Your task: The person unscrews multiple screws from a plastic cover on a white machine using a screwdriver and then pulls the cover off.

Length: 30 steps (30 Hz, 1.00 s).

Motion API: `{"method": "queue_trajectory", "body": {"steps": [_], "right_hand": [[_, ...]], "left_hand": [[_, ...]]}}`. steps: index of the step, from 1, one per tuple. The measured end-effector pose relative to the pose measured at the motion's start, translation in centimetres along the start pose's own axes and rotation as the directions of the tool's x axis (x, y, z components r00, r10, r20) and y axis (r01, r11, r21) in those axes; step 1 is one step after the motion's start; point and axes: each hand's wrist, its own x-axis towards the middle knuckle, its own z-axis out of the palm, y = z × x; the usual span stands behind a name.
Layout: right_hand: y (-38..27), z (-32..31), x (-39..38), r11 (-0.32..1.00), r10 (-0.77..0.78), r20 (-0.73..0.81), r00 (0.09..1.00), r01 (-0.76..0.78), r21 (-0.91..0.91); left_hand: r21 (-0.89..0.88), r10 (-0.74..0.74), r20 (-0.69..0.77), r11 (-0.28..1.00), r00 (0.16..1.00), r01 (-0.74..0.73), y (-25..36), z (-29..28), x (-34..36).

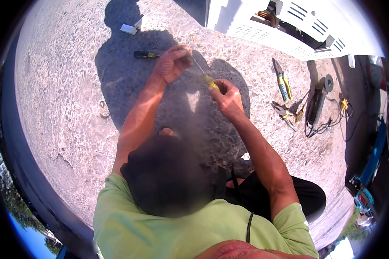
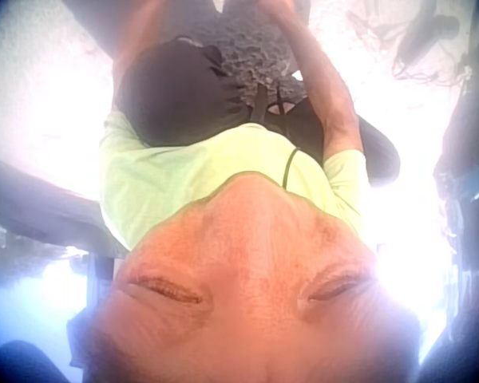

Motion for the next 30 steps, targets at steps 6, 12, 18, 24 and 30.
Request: {"method": "queue_trajectory", "body": {"steps": [6,12,18,24,30], "right_hand": [[2.1,1.3,-0.1,0.992,-0.048,-0.054,0.997,0.054,0.112],[2.2,1.7,0.2,0.993,0.001,-0.079,0.997,0.008,0.115],[-0.4,1.7,1.4,0.919,0.273,-0.092,0.958,-0.232,0.318],[-0.9,1.1,4.1,0.908,0.285,-0.131,0.95,-0.224,0.353],[0.4,2.8,7.4,0.922,0.168,-0.096,0.981,-0.122,0.369]], "left_hand": [[-0.147,-0.09,-0.047,0.986,0.995,0.083,-1.9,0.6,0.2],[-0.19,-0.144,-0.132,0.975,0.981,0.118,-2.7,0.7,1.8],[0.08,-0.054,-0.2,0.994,0.978,0.071,-2.4,2.4,4.6],[0.135,-0.067,-0.329,0.984,0.942,0.117,-1.9,3.4,8.8],[0.278,-0.05,-0.334,0.949,0.941,0.149,-0.1,-1.0,12.5]]}}
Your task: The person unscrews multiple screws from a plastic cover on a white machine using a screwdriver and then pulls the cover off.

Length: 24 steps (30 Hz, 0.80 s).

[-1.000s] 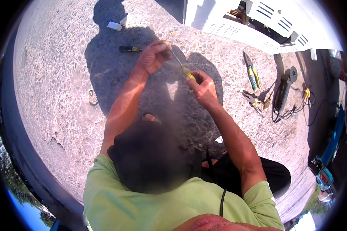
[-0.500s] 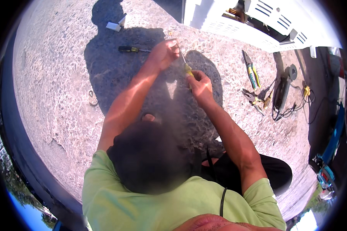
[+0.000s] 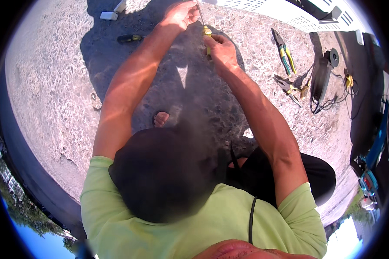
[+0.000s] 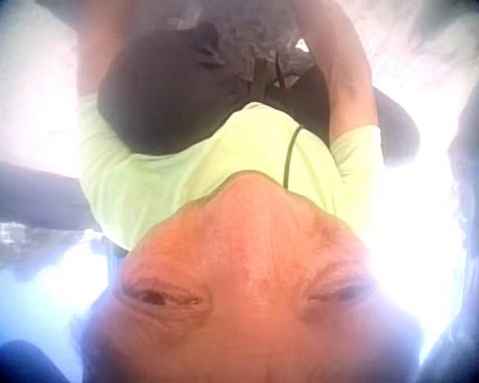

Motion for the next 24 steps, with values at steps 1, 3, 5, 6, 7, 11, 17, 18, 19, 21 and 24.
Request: {"method": "queue_trajectory", "body": {"steps": [1,3,5,6,7,11,17,18,19,21,24], "right_hand": [[-1.8,1.7,-1.0,0.998,0.035,0.055,0.998,-0.037,0.042],[-1.3,-2.1,-0.3,0.997,0.061,-0.019,0.998,-0.06,0.055],[-1.3,-3.7,0.0,0.999,-0.015,-0.035,0.999,0.016,0.049],[-1.9,-2.9,-0.6,0.997,0.061,-0.042,0.997,-0.06,0.043],[-0.4,-2.7,0.3,0.998,0.006,-0.028,1.0,-0.008,-0.061],[-0.1,-3.3,-0.1,0.971,0.0,0.01,1.0,0.003,-0.239],[-1.3,-10.2,-1.9,0.776,0.059,0.201,0.978,0.081,-0.626],[-1.9,-11.4,-2.6,0.717,0.069,0.258,0.964,0.132,-0.684],[-2.5,-13.1,-3.5,0.652,0.086,0.31,0.947,0.182,-0.736],[-4.1,-17.4,-4.2,0.479,0.163,0.401,0.902,0.283,-0.831],[-6.6,-25.1,-5.4,0.587,0.182,0.342,0.922,0.177,-0.79]], "left_hand": [[0.018,-0.004,0.031,1.0,1.0,0.004,0.5,-3.6,1.0],[0.019,-0.019,0.01,1.0,1.0,0.019,-1.6,3.1,1.1],[0.006,-0.006,-0.007,1.0,1.0,0.006,-1.3,5.9,-0.6],[-0.023,0.0,-0.004,1.0,1.0,0.0,-1.0,4.5,-0.9],[-0.012,0.023,-0.017,1.0,1.0,-0.023,-0.9,3.7,-1.4],[-0.075,0.031,-0.123,0.996,0.992,-0.04,-1.5,1.4,-1.8],[0.177,0.067,-0.041,0.982,0.997,-0.058,-3.6,3.6,-6.4],[0.169,0.072,-0.033,0.983,0.997,-0.066,-3.4,3.3,-7.2],[0.16,0.076,-0.022,0.985,0.997,-0.072,-3.0,3.2,-7.8],[0.146,0.078,0.013,0.986,0.997,-0.08,-1.6,2.5,-9.3],[0.154,0.057,0.076,0.986,0.996,-0.068,1.2,3.3,-11.2]]}}
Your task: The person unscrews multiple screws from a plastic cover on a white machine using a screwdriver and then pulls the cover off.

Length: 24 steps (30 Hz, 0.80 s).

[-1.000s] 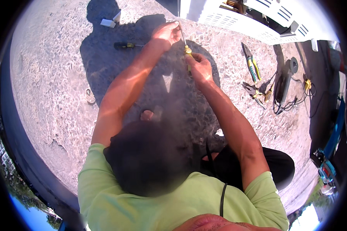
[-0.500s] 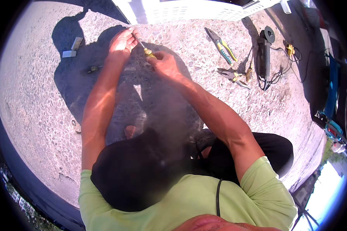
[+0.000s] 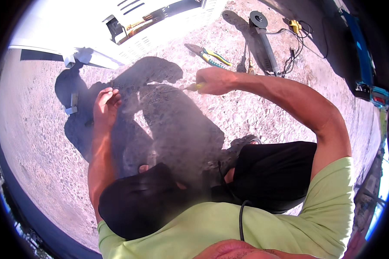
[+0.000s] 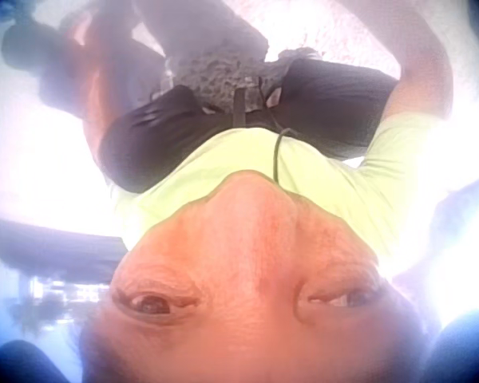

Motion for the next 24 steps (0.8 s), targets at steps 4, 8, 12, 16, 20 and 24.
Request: {"method": "queue_trajectory", "body": {"steps": [4,8,12,16,20,24], "right_hand": [[3.9,-5.6,-6.5,0.781,0.078,-0.257,0.963,0.102,0.617],[8.5,-7.6,-10.9,0.442,0.082,-0.482,0.872,0.402,0.802],[8.7,-8.6,-9.4,0.304,0.232,-0.658,0.717,0.589,0.749],[4.8,-8.8,-10.0,0.262,0.266,-0.678,0.685,0.626,0.735],[7.3,-10.1,-8.6,0.463,0.345,-0.684,0.643,0.517,0.72],[4.8,-10.2,-9.6,0.423,0.419,-0.642,0.642,0.488,0.764]], "left_hand": [[0.218,-0.028,0.055,0.976,0.998,0.015,5.5,3.1,-2.1],[0.49,0.055,0.298,0.848,0.953,-0.202,9.9,13.2,-4.7],[0.703,0.143,0.46,0.544,0.876,-0.458,11.8,20.8,-3.9],[0.809,0.233,0.507,0.204,0.83,-0.551,12.9,24.7,-0.9],[0.656,0.267,0.599,0.376,0.755,-0.654,13.3,26.6,-0.4],[0.525,0.107,0.581,0.708,0.807,-0.472,15.4,25.5,0.9]]}}
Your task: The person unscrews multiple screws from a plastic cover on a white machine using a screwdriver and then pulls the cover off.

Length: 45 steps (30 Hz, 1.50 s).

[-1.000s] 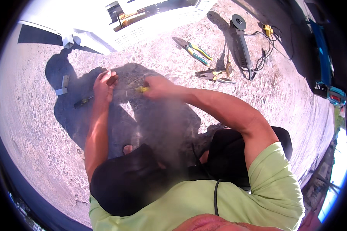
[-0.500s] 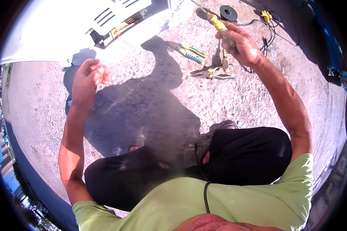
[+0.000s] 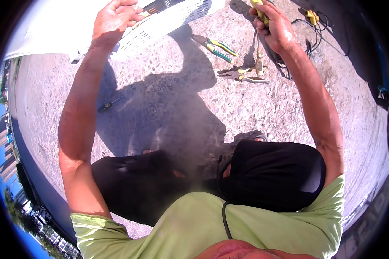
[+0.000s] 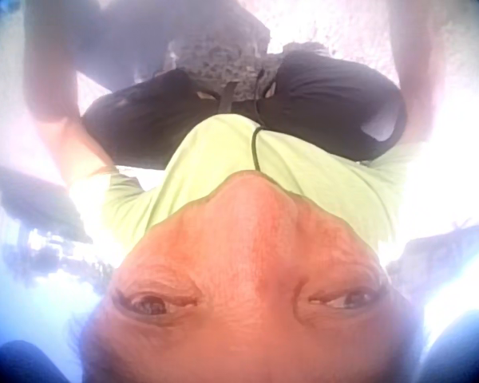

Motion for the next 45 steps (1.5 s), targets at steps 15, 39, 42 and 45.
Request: {"method": "queue_trajectory", "body": {"steps": [15,39,42,45], "right_hand": [[-2.7,1.6,-2.6,0.762,-0.048,0.145,0.988,0.13,-0.634],[-0.6,-0.3,1.1,0.99,0.002,0.106,0.994,-0.016,0.137],[1.0,-0.7,3.2,0.991,-0.01,0.169,0.986,-0.012,0.13],[2.6,-1.9,4.2,0.98,-0.121,0.161,0.98,0.091,0.179]], "left_hand": [[0.341,0.177,-0.134,0.932,0.975,-0.122,0.2,2.5,-1.2],[0.292,0.095,-0.172,0.955,0.981,-0.042,-3.3,-0.9,0.8],[0.246,0.058,-0.209,0.969,0.976,-0.005,-3.3,-0.7,0.9],[0.227,0.042,-0.213,0.974,0.976,0.008,-3.0,-0.4,1.2]]}}
